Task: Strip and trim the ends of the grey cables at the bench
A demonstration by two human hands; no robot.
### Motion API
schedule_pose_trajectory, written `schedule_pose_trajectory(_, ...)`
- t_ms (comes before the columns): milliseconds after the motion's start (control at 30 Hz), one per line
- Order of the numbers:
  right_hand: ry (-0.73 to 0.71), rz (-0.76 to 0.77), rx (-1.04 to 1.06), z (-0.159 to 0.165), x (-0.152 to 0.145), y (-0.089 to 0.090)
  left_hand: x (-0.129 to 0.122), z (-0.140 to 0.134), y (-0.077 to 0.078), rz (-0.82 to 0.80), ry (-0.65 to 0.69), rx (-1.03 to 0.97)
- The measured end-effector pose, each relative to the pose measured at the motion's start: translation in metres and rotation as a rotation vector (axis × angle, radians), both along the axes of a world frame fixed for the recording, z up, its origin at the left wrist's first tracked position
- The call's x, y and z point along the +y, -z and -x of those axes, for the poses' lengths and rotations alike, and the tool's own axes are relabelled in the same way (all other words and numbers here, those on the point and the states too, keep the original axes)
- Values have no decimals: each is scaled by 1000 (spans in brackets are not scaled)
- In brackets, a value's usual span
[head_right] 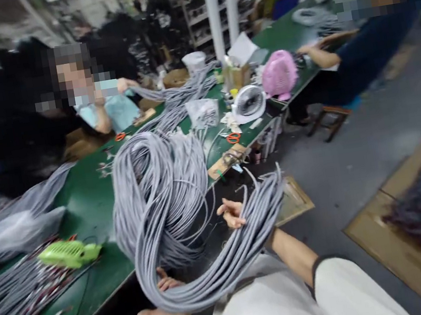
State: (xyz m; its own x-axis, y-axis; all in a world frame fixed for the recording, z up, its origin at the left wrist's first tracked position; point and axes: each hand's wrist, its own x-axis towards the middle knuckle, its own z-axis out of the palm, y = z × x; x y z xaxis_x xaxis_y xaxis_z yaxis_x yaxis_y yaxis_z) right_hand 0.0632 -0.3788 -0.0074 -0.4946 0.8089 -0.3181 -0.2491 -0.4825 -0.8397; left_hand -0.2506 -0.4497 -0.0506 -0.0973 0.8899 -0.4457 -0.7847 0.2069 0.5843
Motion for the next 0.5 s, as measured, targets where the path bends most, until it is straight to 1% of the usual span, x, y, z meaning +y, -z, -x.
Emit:
schedule_pose_trajectory(100,-88,31,81,-2,-9,-6,-2,3,16,50,111,68)
schedule_pose_trajectory(200,-264,15,161,-2,-21,-22,-6,4,31,72,183,109)
schedule_pose_trajectory(367,-596,-21,236,8,-35,-48,-7,8,47,59,189,87)
schedule_pose_trajectory(433,-683,-14,243,15,-39,-54,-6,12,50,55,177,56)
schedule_pose_trajectory(500,-733,-2,238,22,-42,-56,-7,18,52,58,169,23)
